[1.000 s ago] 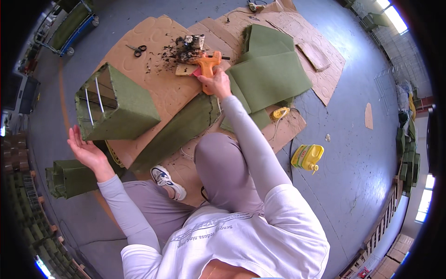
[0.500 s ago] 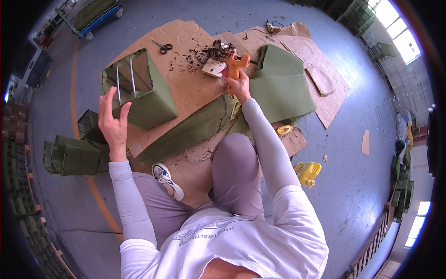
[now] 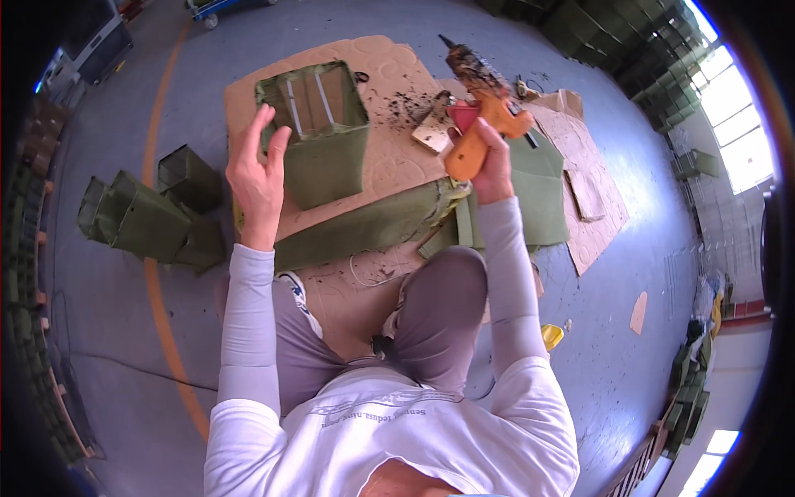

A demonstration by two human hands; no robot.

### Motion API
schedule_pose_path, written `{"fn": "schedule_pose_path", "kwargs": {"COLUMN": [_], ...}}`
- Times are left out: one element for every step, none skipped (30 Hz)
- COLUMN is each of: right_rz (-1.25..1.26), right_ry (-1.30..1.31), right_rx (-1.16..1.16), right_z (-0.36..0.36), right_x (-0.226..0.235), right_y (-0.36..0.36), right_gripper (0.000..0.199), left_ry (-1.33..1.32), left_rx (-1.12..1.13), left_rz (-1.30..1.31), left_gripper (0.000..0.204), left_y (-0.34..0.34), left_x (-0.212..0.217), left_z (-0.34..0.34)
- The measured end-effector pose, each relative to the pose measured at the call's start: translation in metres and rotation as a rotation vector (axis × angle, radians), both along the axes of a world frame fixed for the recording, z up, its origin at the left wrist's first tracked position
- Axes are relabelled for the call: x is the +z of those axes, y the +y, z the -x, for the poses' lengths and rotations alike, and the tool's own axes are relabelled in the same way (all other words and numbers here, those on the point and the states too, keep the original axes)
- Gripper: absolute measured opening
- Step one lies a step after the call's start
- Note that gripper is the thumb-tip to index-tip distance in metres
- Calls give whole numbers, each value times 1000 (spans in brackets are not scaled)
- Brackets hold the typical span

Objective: The person sits on the floor and assembles a green box by applying hot glue to the edges of a cardboard frame and attaching green fabric panels. They fold the fabric over the edges and press it down to secure the bond, repeating the process for multiple sides.

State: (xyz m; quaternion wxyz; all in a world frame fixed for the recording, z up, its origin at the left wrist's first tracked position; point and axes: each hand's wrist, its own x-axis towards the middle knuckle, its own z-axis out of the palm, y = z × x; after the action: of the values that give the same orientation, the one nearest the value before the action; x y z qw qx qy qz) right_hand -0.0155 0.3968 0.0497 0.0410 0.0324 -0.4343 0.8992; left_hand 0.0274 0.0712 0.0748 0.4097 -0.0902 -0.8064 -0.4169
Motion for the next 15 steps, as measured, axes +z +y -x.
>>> {"fn": "schedule_pose_path", "kwargs": {"right_rz": [45,79,77,74,71,38,-1,-40,-84,-99,-115,-129,-122,-116,-117], "right_ry": [33,96,123,152,182,162,152,143,130,123,116,110,118,125,132], "right_rx": [20,121,179,242,304,296,306,318,330,325,322,329,332,336,331], "right_z": [-13,-20,-29,-38,-48,-62,-72,-82,-89,-97,-104,-110,-115,-120,-127], "right_x": [20,31,36,41,45,47,46,44,40,35,30,25,19,14,11], "right_y": [-10,-16,-24,-32,-40,-49,-56,-62,-68,-69,-70,-72,-75,-78,-81], "right_gripper": [40,39,40,40,40,42,43,43,44,44,44,45,44,43,42], "left_ry": [-3,-5,-12,-51,-89,-126,-212,-298,-385,-383,-368,-352,-339,-259,-247], "left_rx": [-67,-125,-187,-235,-283,-349,-387,-424,-461,-416,-397,-367,-332,-255,-191], "left_rz": [-107,-209,-316,-353,-389,-436,-474,-513,-557,-545,-551,-558,-553,-652,-621], "left_gripper": [44,47,49,51,52,54,53,53,52,43,39,35,32,26,26], "left_y": [-6,-15,-21,-29,-37,-40,-43,-46,-48,-40,-38,-41,-43,-39,-34], "left_x": [1,6,8,9,9,6,2,-3,-8,0,-3,-6,-9,-14,-13], "left_z": [10,20,30,41,52,65,73,80,83,75,78,81,82,84,80]}}
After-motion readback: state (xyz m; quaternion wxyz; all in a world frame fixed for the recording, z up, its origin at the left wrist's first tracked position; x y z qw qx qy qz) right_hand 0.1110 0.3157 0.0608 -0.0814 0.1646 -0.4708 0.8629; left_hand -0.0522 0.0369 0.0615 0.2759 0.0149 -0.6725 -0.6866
